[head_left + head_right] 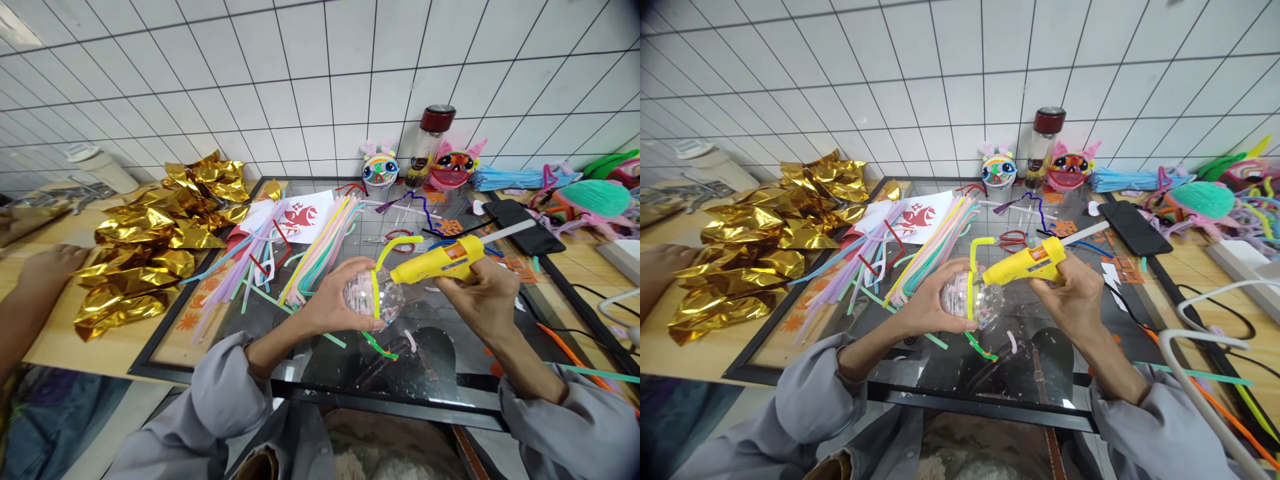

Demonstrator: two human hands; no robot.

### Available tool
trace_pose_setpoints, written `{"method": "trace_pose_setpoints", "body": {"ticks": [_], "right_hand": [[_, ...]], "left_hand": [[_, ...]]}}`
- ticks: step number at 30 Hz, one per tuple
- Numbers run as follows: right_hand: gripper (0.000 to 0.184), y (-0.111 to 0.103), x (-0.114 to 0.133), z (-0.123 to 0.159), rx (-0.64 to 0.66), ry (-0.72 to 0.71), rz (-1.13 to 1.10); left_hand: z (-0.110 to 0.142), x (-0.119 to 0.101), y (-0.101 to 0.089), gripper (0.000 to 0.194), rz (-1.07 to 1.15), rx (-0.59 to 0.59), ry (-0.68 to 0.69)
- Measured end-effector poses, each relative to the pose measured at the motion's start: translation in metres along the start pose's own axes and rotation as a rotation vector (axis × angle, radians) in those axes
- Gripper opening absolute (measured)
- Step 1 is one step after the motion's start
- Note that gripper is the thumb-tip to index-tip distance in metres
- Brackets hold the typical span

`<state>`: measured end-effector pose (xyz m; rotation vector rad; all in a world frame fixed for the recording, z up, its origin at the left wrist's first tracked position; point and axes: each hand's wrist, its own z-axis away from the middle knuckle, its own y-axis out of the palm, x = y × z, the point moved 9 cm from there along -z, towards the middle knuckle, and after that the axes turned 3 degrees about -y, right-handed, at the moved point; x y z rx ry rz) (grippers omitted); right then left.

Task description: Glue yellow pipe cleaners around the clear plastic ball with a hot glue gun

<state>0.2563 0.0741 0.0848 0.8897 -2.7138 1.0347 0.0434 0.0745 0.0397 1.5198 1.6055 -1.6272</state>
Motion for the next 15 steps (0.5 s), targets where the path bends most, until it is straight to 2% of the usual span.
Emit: {"method": "trace_pose_setpoints", "body": {"ticks": [6,15], "right_hand": [[0.027,-0.0005,-0.0037,0.0002,-0.020,0.037,0.024],[0.028,-0.0005,-0.0024,-0.0002,-0.026,0.014,0.025]], "left_hand": [[0.0012,0.0018,0.0029,0.087,-0.005,0.015,0.002],[0.0016,-0.0036,0.0050,0.085,0.000,0.059,0.018]]}}
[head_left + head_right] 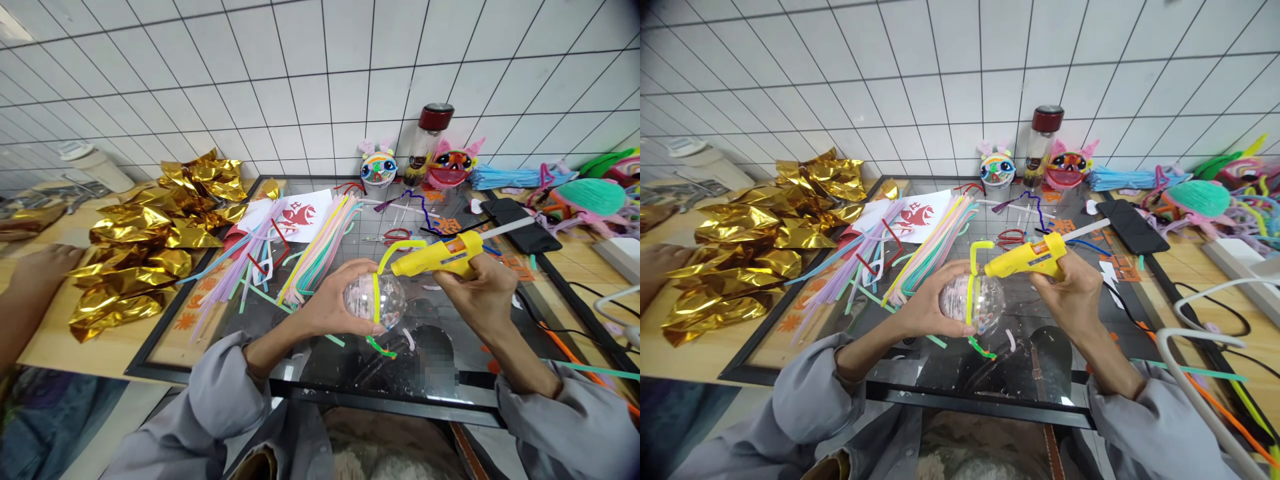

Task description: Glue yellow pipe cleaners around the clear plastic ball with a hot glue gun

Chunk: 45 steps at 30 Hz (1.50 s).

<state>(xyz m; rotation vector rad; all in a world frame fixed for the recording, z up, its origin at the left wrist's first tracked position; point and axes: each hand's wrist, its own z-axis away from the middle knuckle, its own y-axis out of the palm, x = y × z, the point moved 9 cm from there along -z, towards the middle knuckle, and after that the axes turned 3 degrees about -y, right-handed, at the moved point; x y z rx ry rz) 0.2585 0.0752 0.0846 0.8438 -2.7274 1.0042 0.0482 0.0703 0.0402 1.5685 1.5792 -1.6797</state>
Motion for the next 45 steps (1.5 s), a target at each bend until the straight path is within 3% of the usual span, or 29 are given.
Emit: {"method": "trace_pose_setpoints", "body": {"ticks": [13,22,30,45], "right_hand": [[0.030,-0.0009,0.0041,-0.0041,0.010,-0.005,-0.053],[0.022,0.0063,0.0004,-0.0039,0.108,0.020,-0.142],[0.030,0.0017,-0.0021,-0.0049,0.057,0.075,-0.099],[0.032,-0.0009,0.0023,-0.0051,0.013,0.003,-0.010]], "left_hand": [[0.0001,0.0022,-0.0002,0.086,0.009,-0.014,0.019],[-0.0003,0.0015,-0.0022,0.083,0.018,-0.018,0.017],[0.0003,0.0000,0.0001,0.085,0.018,-0.013,0.037],[0.0001,0.0010,0.0021,0.086,0.010,0.007,0.031]]}}
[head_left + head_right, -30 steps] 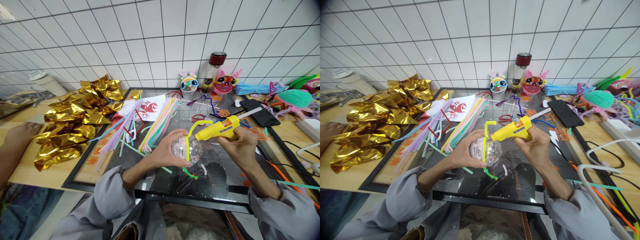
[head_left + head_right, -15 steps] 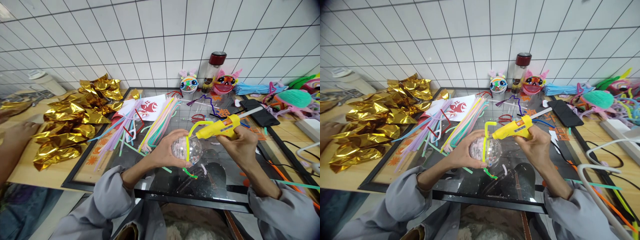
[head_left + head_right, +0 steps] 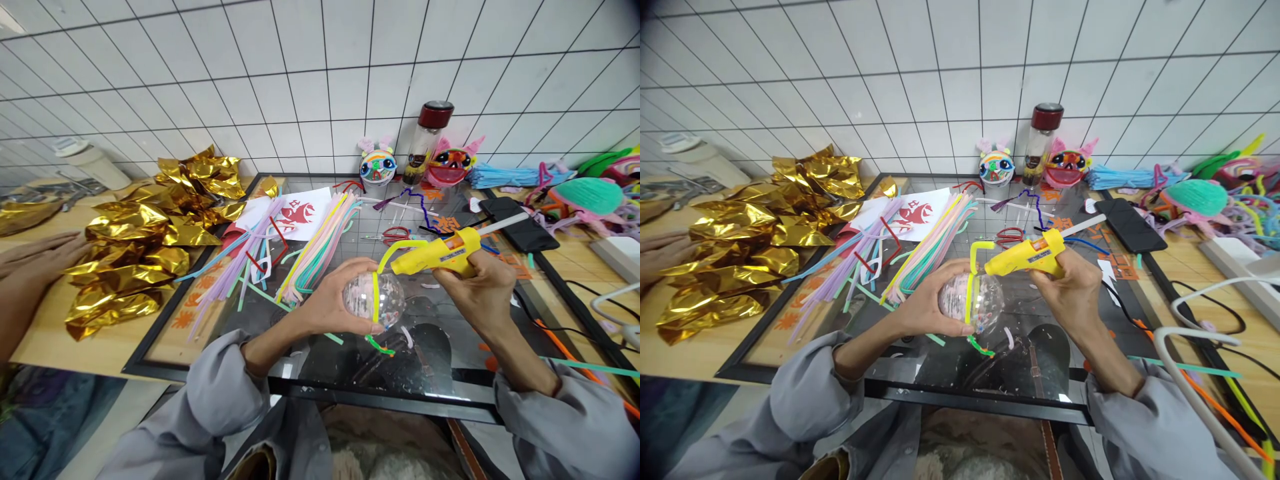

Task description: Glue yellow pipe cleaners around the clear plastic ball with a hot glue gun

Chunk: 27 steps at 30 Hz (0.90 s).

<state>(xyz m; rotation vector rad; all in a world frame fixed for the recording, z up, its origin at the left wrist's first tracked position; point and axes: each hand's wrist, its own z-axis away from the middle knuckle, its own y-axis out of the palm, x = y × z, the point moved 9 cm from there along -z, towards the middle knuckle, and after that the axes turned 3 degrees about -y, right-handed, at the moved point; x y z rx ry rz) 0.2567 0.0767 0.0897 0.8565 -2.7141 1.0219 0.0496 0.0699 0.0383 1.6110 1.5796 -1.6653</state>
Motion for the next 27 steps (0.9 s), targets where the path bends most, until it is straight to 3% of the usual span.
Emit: {"method": "trace_pose_setpoints", "body": {"ticks": [8,27], "right_hand": [[0.030,0.0023,-0.0039,-0.0019,0.039,0.086,-0.046],[0.023,0.0050,-0.0023,0.0010,0.114,0.009,-0.133]], "left_hand": [[0.0005,0.0005,-0.0002,0.086,0.000,0.005,-0.009],[0.0001,0.0003,-0.0017,0.084,0.007,0.000,-0.017]]}}
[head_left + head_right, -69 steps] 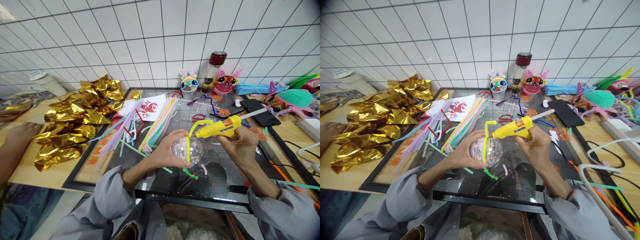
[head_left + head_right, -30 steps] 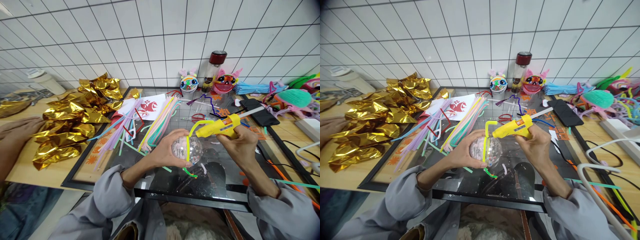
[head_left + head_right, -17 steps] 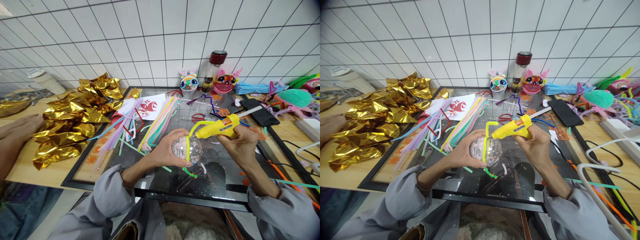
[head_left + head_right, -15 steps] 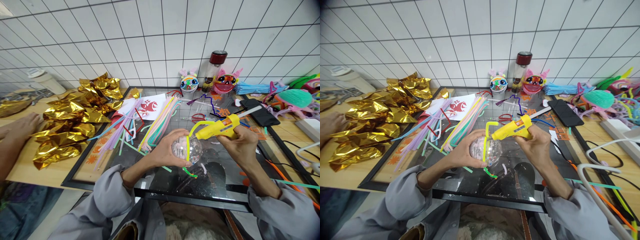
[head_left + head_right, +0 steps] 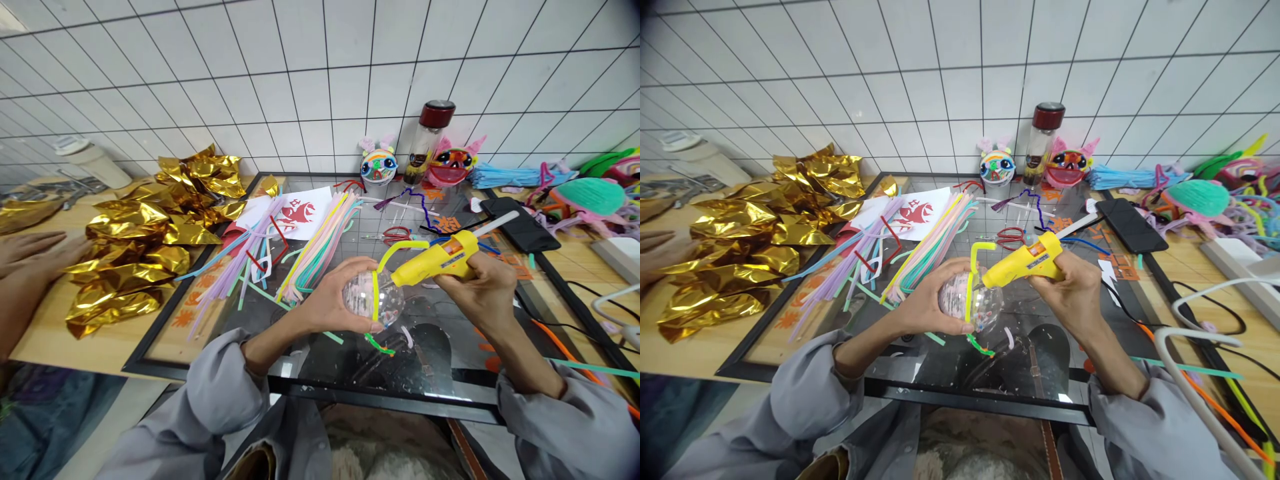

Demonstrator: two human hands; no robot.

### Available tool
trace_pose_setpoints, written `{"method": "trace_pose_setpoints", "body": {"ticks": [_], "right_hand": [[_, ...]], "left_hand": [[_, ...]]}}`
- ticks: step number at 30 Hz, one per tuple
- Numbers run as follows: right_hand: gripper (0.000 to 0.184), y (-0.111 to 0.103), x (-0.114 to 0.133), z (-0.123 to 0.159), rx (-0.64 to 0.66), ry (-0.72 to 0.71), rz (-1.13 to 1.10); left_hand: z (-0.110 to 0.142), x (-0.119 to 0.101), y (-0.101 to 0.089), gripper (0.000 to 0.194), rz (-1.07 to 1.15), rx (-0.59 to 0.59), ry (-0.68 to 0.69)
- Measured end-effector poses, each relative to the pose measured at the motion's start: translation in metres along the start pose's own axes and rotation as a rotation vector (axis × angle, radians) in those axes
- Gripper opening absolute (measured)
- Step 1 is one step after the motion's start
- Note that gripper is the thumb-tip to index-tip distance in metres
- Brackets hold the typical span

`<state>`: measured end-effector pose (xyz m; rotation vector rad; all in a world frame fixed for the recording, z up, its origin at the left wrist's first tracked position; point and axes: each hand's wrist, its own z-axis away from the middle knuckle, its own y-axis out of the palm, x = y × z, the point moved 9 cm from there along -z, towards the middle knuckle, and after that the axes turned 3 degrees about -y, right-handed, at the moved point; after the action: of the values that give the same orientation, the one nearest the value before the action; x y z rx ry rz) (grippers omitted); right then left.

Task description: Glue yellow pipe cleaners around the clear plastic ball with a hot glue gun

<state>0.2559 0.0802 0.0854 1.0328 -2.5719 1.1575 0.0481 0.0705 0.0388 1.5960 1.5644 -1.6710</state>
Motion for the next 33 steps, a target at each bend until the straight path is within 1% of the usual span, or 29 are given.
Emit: {"method": "trace_pose_setpoints", "body": {"ticks": [5,12,15,22,33], "right_hand": [[0.025,-0.001,-0.007,-0.001,-0.023,0.084,0.004],[0.026,0.001,-0.013,0.002,-0.019,0.123,0.040],[0.029,0.000,-0.013,0.001,-0.032,0.132,0.032],[0.029,-0.001,-0.012,-0.001,-0.044,0.127,0.017],[0.028,0.001,-0.015,0.000,-0.013,0.143,0.007]], "left_hand": [[0.000,0.000,0.002,0.085,-0.011,0.012,0.002],[0.000,-0.001,0.003,0.086,-0.020,0.021,0.003],[0.001,-0.002,0.004,0.085,-0.017,0.021,0.013],[0.001,-0.004,0.004,0.085,-0.012,0.021,0.022],[0.000,-0.003,0.004,0.086,-0.012,0.028,0.014]]}}
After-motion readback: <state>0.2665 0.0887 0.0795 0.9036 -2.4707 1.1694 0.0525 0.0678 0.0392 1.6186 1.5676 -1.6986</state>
